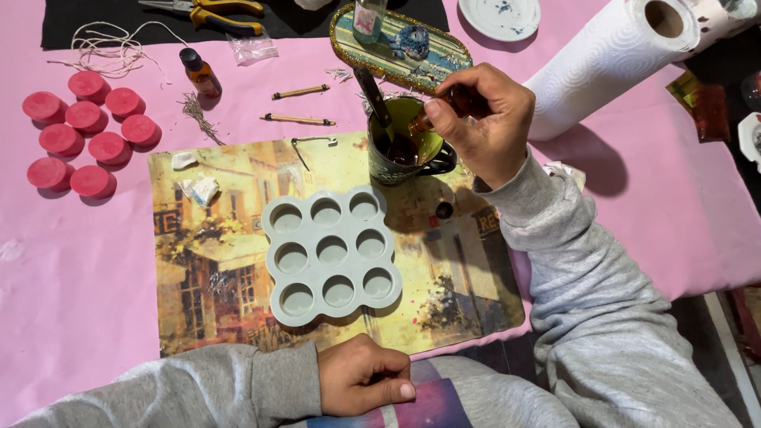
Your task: Adding fragrance oil to melted wax and pouring the scented wax into a silicone mold using a spoon.
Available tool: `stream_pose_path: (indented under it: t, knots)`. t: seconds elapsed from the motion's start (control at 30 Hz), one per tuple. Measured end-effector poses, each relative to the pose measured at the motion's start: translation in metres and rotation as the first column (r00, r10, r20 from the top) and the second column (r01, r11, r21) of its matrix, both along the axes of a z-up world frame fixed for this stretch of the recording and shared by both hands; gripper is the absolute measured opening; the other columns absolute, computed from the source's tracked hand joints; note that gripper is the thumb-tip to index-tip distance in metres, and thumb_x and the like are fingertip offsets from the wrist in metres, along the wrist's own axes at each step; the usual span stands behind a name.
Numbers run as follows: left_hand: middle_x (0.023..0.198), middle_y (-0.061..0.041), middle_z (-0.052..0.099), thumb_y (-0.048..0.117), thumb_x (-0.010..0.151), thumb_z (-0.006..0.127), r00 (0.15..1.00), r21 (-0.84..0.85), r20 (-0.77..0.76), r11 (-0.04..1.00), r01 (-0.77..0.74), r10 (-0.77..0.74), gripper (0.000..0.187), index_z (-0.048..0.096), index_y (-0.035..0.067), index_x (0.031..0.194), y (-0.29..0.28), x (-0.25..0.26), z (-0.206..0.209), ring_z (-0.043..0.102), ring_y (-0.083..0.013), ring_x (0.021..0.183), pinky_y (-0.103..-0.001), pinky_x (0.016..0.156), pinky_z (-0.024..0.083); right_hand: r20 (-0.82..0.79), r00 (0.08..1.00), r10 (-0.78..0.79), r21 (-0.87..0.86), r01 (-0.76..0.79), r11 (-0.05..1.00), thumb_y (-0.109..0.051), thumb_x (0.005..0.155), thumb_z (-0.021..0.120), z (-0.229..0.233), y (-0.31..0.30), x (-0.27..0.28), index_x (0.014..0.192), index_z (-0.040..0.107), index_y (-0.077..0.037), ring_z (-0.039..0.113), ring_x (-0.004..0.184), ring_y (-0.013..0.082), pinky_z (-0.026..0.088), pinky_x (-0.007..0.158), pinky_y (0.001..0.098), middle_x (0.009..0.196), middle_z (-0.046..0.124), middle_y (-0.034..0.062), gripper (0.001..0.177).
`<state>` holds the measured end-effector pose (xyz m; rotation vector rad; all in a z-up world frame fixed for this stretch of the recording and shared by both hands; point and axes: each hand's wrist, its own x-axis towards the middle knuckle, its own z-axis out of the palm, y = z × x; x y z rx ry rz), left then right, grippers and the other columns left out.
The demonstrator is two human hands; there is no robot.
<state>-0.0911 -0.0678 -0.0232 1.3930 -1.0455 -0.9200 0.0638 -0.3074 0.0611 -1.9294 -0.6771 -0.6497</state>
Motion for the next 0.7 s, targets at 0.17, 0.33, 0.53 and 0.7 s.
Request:
stream_pose_path:
  t: [0.17, 0.33, 0.53, 0.7]
  knots:
    - [0.05, -0.001, 0.046, 0.028, 0.098, 0.056, 1.0, 0.009, -0.001, 1.0, 0.005, -0.005, 0.033, 0.056, 0.006, 0.073, 0.0002, 0.0001, -0.0002, 0.041, -0.0144, 0.041, -0.028, 0.043, 0.038, 0.0, 1.0, 0.0, -0.006, 0.0, 1.0, -0.01, 0.089, 0.069, 0.0005, 0.0, -0.0002, 0.091, 0.059, 0.006, 0.041, 0.054, 0.0106, 0.035, 0.052, 0.0234, 0.066, 0.052, 0.0046, 0.019]
    - [0.05, -0.001, 0.046, 0.027, 0.098, 0.057, 1.0, 0.008, 0.005, 1.0, -0.004, 0.004, 0.033, 0.056, 0.006, 0.072, 0.0001, -0.0006, -0.0009, 0.04, -0.0146, 0.041, -0.028, 0.043, 0.037, 0.003, 1.0, -0.006, -0.007, 0.006, 1.0, -0.009, 0.089, 0.069, 0.0005, -0.0001, 0.0, 0.091, 0.059, 0.006, 0.04, 0.054, 0.0104, 0.034, 0.052, 0.0233, 0.066, 0.052, 0.004, 0.018]
    - [0.05, -0.001, 0.047, 0.03, 0.099, 0.056, 1.0, 0.017, -0.003, 1.0, 0.003, -0.003, 0.036, 0.055, 0.006, 0.072, -0.0001, -0.0002, -0.0019, 0.041, -0.0145, 0.041, -0.028, 0.043, 0.038, 0.029, 1.0, 0.002, -0.01, -0.002, 1.0, -0.008, 0.088, 0.068, 0.0009, -0.0006, 0.0018, 0.09, 0.059, 0.007, 0.042, 0.053, 0.0119, 0.036, 0.051, 0.0237, 0.066, 0.055, 0.0069, 0.018]
    - [0.05, -0.001, 0.046, 0.03, 0.099, 0.055, 1.0, 0.023, -0.009, 1.0, 0.012, -0.012, 0.037, 0.054, 0.006, 0.071, 0.0003, -0.0001, 0.0008, 0.041, -0.0145, 0.041, -0.028, 0.043, 0.038, 0.018, 1.0, 0.009, 0.01, -0.009, 1.0, -0.008, 0.088, 0.068, 0.0001, -0.0008, 0.0019, 0.091, 0.059, 0.007, 0.043, 0.053, 0.0114, 0.035, 0.051, 0.0231, 0.066, 0.055, 0.0065, 0.018]
